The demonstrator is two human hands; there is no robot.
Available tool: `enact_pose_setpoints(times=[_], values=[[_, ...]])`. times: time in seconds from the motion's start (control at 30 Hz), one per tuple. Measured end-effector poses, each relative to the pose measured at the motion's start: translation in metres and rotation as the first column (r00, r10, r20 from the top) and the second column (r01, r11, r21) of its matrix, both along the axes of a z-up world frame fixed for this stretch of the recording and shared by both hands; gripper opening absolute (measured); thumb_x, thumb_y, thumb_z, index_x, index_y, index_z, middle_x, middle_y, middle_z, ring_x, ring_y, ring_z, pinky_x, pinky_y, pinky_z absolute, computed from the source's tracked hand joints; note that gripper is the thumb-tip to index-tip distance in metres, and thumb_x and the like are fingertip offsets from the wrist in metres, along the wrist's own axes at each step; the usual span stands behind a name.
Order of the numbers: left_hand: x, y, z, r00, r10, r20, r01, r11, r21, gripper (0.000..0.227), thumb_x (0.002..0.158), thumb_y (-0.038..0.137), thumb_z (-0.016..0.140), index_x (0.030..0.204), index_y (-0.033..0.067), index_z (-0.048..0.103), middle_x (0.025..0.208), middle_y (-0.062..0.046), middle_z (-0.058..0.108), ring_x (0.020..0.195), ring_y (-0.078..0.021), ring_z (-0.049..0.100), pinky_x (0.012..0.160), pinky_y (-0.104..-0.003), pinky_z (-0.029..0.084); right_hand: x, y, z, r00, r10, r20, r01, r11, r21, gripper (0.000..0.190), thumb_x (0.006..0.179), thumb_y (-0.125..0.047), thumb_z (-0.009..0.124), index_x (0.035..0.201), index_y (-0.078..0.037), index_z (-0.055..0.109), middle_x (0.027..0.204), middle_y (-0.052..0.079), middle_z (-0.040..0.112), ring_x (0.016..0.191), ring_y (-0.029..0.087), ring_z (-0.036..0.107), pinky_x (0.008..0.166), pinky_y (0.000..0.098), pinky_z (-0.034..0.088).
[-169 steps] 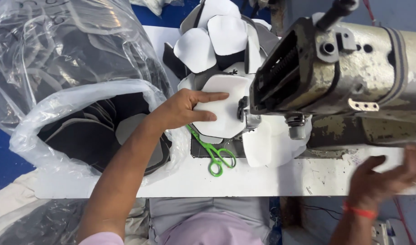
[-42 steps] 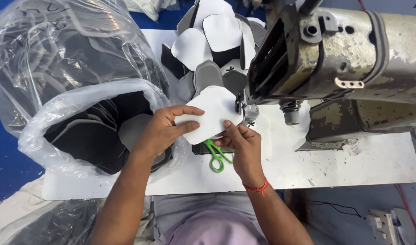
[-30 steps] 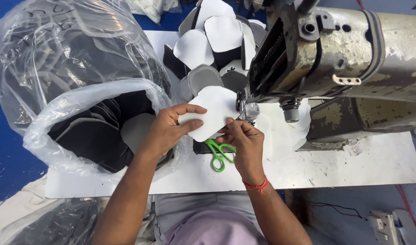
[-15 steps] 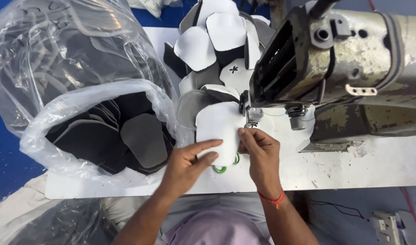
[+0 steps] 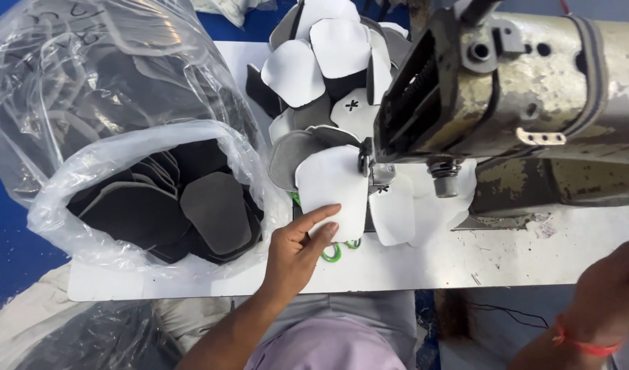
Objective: The person repeatedly picks up white and black fabric pieces, aligns them, and sews them together using a sewing machine. They trim excess thread with green scissors and place the finished pieces on a pile.
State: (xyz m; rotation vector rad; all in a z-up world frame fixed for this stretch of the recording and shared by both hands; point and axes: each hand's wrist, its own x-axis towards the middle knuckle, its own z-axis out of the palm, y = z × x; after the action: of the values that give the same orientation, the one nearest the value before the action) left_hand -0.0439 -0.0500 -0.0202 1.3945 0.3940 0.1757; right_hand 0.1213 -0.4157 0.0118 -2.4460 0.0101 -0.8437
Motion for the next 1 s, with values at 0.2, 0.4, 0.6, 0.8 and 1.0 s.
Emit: enact_pose_setpoints(times=[0.2, 0.4, 0.6, 0.8, 1.0], values=[[0.005, -0.005, -0.001, 1.000, 0.011, 0.003, -0.011, 0.996, 0.086, 0.036, 0.098, 0.016, 0.070, 0.133, 0.0063, 0.072, 0.079, 0.005, 0.068, 0.058, 0.0008, 0.041, 0.051, -0.020, 0.034, 0.036, -0.036, -0.081, 0.944, 0.199, 0.261, -0.056, 0.881, -0.471, 0.055, 0.113, -0.002, 0.050, 0.159, 0.013, 0.024, 0.164, 0.032, 0.029, 0.153, 0.044, 0.032, 0.127, 0.0516, 0.037], [0.009, 0.009, -0.012, 0.995, -0.002, 0.100, -0.016, 0.983, 0.185, 0.036, 0.099, 0.008, 0.067, 0.135, 0.0089, 0.068, 0.101, -0.003, 0.078, 0.074, -0.0046, 0.067, 0.063, -0.022, 0.054, 0.038, -0.049, -0.083, 0.927, 0.069, 0.368, 0.068, 0.936, -0.347, 0.051, 0.110, 0.000, 0.063, 0.153, 0.013, 0.039, 0.148, 0.030, 0.050, 0.137, 0.039, 0.052, 0.116, 0.0523, 0.046], [0.075, 0.038, -0.031, 0.979, 0.012, 0.203, -0.153, 0.700, 0.698, 0.051, 0.093, -0.008, 0.059, 0.141, 0.0110, 0.064, 0.110, -0.018, 0.070, 0.083, -0.0233, 0.072, 0.068, -0.032, 0.055, -0.009, 0.102, -0.054, 0.794, 0.603, -0.077, -0.584, 0.793, 0.174, 0.025, 0.101, 0.009, 0.071, 0.119, -0.007, 0.066, 0.123, 0.009, 0.069, 0.104, 0.018, 0.071, 0.077, 0.0247, 0.060], [0.063, 0.030, -0.070, 0.991, -0.130, 0.031, 0.071, 0.711, 0.700, 0.033, 0.091, 0.004, 0.067, 0.124, 0.0065, 0.071, 0.110, -0.018, 0.071, 0.093, -0.0339, 0.071, 0.080, -0.043, 0.055, -0.028, 0.188, -0.075, 0.684, 0.648, -0.335, -0.718, 0.677, -0.158, 0.075, 0.071, -0.038, 0.086, 0.126, 0.005, 0.060, 0.127, 0.024, 0.060, 0.109, 0.044, 0.061, 0.081, 0.0509, 0.054], [-0.018, 0.084, -0.055, 0.960, 0.278, 0.029, -0.189, 0.568, 0.801, 0.022, 0.098, 0.014, 0.066, 0.118, 0.0074, 0.071, 0.098, -0.016, 0.071, 0.085, -0.0320, 0.070, 0.075, -0.043, 0.056, -0.008, 0.175, -0.127, 0.707, 0.574, -0.413, -0.684, 0.703, -0.194, 0.039, 0.090, -0.019, 0.073, 0.124, -0.006, 0.060, 0.115, 0.018, 0.069, 0.100, 0.040, 0.066, 0.081, 0.0487, 0.056]])
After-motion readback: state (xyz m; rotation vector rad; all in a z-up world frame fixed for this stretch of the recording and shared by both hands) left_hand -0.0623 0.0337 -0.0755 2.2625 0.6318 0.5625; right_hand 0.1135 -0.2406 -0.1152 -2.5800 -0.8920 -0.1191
